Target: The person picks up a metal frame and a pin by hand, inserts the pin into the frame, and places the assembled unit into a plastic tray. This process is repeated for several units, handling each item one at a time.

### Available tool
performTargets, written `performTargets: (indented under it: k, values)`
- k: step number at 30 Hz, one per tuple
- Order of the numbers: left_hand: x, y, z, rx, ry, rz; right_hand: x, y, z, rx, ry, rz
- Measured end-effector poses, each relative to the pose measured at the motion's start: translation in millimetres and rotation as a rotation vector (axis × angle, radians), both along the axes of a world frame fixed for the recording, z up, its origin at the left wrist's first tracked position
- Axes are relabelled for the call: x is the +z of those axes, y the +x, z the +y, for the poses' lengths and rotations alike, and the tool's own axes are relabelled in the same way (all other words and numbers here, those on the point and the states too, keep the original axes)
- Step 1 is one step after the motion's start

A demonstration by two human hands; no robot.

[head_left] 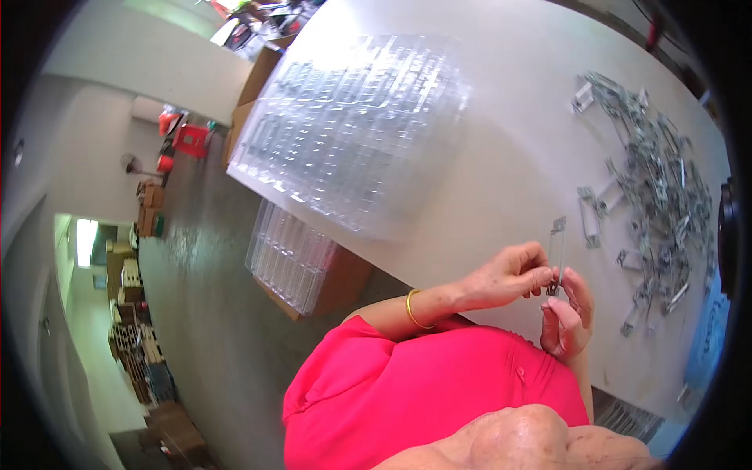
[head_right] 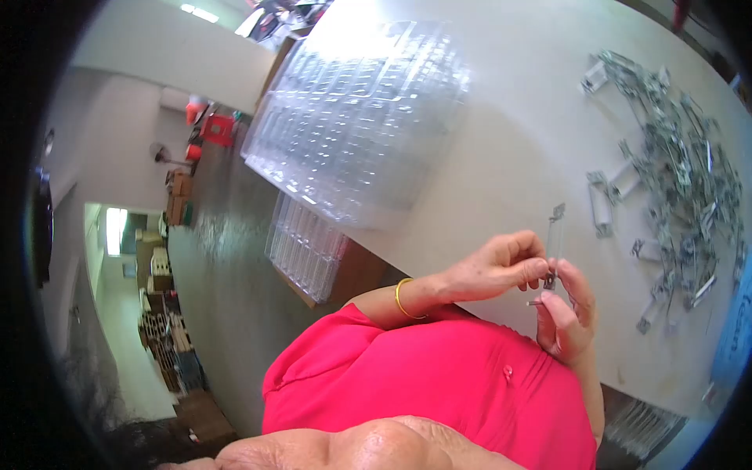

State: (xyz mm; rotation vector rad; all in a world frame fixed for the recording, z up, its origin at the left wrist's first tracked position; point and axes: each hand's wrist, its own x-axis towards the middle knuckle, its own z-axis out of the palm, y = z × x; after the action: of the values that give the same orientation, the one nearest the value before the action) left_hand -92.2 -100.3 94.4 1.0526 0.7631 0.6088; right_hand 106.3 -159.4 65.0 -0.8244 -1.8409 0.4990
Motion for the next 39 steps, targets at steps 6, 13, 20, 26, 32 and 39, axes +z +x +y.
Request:
performTargets:
  k: [6, 13, 20, 26, 32, 39]
  values:
    - [-1.6, -6.9, -11.9, 0.143, 0.581, 0.32, 2.7, -4.9, -1.7, -0.081, 0.025, -0.063]
    - [1.4, -20.1, -19.5, 0.183, 0.689, 0.401, 2.0, -5.3, -4.5, -0.312, -0.169, -0.228]
    - [12.4, -28.6, -29.7, 0.168, 0.796, 0.376, -24.0, 1.7, -12.2, -0.317, -0.235, -0.379]
    - [50.6, -65.1, -28.4, 0.244, 0.955, 0.417, -24.9, -2.7, -11.0, -0.337, -0.182, -0.364]
    - [110.0, -153.1, -20.1, 0.659, 1.079, 0.678, -25.9, 0.0, -11.3, -0.291, -0.169, -0.399]
    - [146.4, -294.4, 24.7, 0.909, 0.795, 1.307, -24.7, -3.2, -10.8, -0.287, -0.141, -0.355]
